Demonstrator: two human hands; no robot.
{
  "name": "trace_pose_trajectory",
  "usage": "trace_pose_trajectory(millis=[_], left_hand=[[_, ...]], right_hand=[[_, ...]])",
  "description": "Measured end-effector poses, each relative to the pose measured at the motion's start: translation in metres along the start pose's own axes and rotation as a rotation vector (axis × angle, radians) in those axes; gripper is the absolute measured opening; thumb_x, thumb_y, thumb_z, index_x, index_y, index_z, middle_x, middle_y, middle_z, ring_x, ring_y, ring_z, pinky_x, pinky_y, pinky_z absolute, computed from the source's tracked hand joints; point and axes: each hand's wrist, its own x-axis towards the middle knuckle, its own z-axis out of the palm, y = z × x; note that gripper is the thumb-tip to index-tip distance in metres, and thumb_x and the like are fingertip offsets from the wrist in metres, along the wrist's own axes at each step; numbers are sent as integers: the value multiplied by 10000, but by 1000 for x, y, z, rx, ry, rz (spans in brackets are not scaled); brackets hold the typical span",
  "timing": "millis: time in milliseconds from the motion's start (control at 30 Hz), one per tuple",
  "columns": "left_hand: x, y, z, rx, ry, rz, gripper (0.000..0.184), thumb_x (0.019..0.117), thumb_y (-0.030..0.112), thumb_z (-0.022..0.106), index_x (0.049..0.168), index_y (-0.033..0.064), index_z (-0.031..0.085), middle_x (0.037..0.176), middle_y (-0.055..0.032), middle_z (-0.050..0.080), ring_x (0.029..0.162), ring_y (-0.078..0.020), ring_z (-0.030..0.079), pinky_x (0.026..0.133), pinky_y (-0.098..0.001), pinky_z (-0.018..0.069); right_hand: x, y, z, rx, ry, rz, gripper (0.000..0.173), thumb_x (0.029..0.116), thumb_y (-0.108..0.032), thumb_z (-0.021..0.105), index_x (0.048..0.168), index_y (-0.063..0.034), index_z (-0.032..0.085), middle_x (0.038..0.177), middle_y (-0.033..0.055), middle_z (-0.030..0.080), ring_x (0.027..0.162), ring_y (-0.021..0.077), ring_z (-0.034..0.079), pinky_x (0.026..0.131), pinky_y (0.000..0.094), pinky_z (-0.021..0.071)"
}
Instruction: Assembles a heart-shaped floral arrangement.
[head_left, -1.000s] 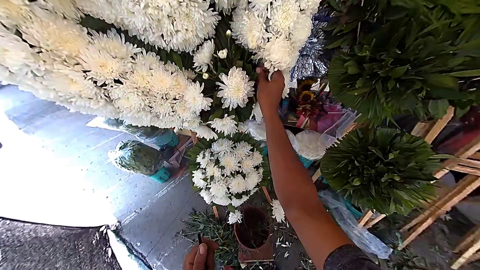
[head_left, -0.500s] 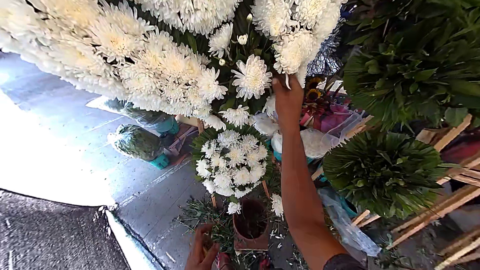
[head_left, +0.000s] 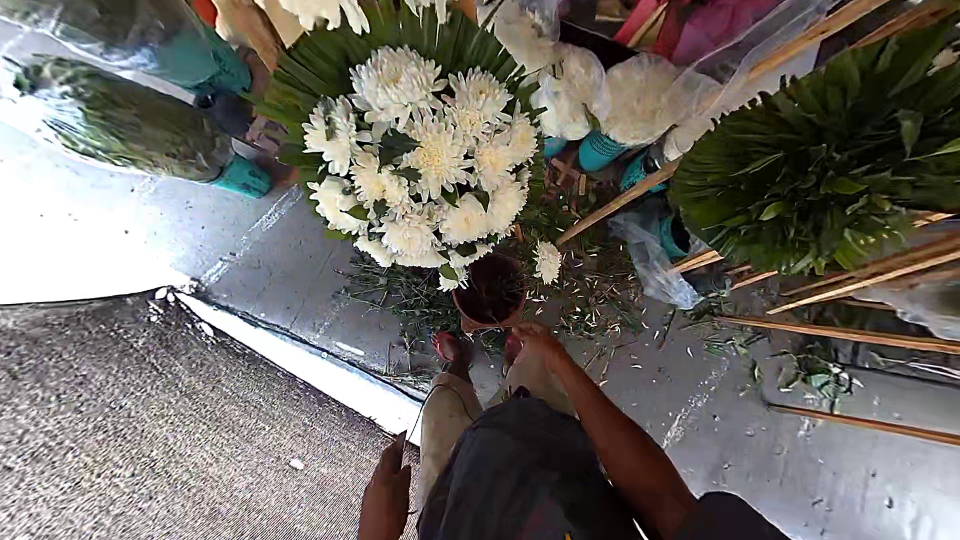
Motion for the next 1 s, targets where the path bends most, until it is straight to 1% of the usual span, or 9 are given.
trace_pose_trajectory(millis=[33, 200, 367, 467, 567, 700, 833, 933, 1000], left_hand=[[1, 0, 1, 1, -21, -20, 502, 986, 122, 588, 1478, 75, 502, 1136, -282, 678, 963, -460, 675, 848, -672, 512], [10, 0, 2, 32, -116, -108, 526, 972, 140, 595, 1483, 69, 489, 1175, -264, 675, 1016, -430, 673, 883, -645, 512], [10, -13, -4, 31, -78, -16, 524, 984, 106, 564, 1502, 72, 490, 1307, -237, 641, 1133, -402, 653, 963, -623, 502], [17, 0, -11, 49, 0, 102, 456, 991, 104, 543, 1442, 36, 536, 1264, -250, 645, 1098, -405, 658, 943, -618, 515], [31, 41, -18, 98, 126, 339, 370, 1004, 192, 528, 1332, 48, 621, 914, -188, 705, 759, -366, 687, 688, -614, 546], [45, 146, -25, 89, 266, 750, 323, 1023, 256, 547, 1275, 109, 687, 1110, -125, 690, 921, -286, 697, 772, -530, 591], [20, 245, -29, 126, 329, 1097, 575, 968, 326, 666, 1496, 154, 520, 1408, -136, 597, 1170, -342, 654, 827, -539, 598], [-1, 269, -27, 40, 450, 1181, 539, 895, 110, 643, 1426, 45, 573, 1223, -183, 692, 975, -362, 726, 750, -554, 602], [-11, 264, -29, -51, 494, 1192, 474, 909, 76, 589, 1375, -10, 600, 1178, -208, 703, 953, -356, 732, 783, -556, 601]], right_hand=[[20, 2, 4, 146, 134, 63, 526, 1020, -395, 627, 1373, -6, 595, 1351, 228, 609, 1221, 327, 599, 1017, 519, 488], [129, -9, 9, 594, 496, 99, 928, 910, -375, 781, 1592, -20, 262, 1570, 293, 357, 1443, 415, 381, 1155, 586, 369], [169, -41, -5, 524, 627, -104, 491, 1052, -378, 566, 1324, 30, 601, 1283, 242, 628, 1175, 332, 609, 1018, 533, 490], [124, -75, -35, 524, 590, -361, 365, 1075, -311, 535, 1180, 16, 658, 1093, 124, 721, 1006, 176, 684, 913, 387, 560], [44, -106, -69, 419, 496, -529, 341, 1079, -325, 528, 1227, -43, 650, 1111, 84, 720, 943, 156, 687, 847, 370, 578], [-44, -149, -106, 470, 324, -622, 312, 1072, -265, 545, 1272, -49, 650, 1174, 113, 698, 937, 224, 708, 825, 425, 619], [-124, -204, -101, 645, 137, -641, 285, 1073, -184, 528, 1243, 6, 655, 1068, 144, 699, 863, 238, 697, 774, 399, 616], [-169, -228, -91, 751, 70, -670, 312, 1079, -191, 517, 1284, 24, 613, 1054, 155, 698, 891, 242, 700, 791, 397, 612], [-187, -228, -91, 740, 57, -748, 353, 1086, -222, 488, 1332, 21, 562, 1232, 152, 659, 1045, 238, 681, 884, 408, 596]])
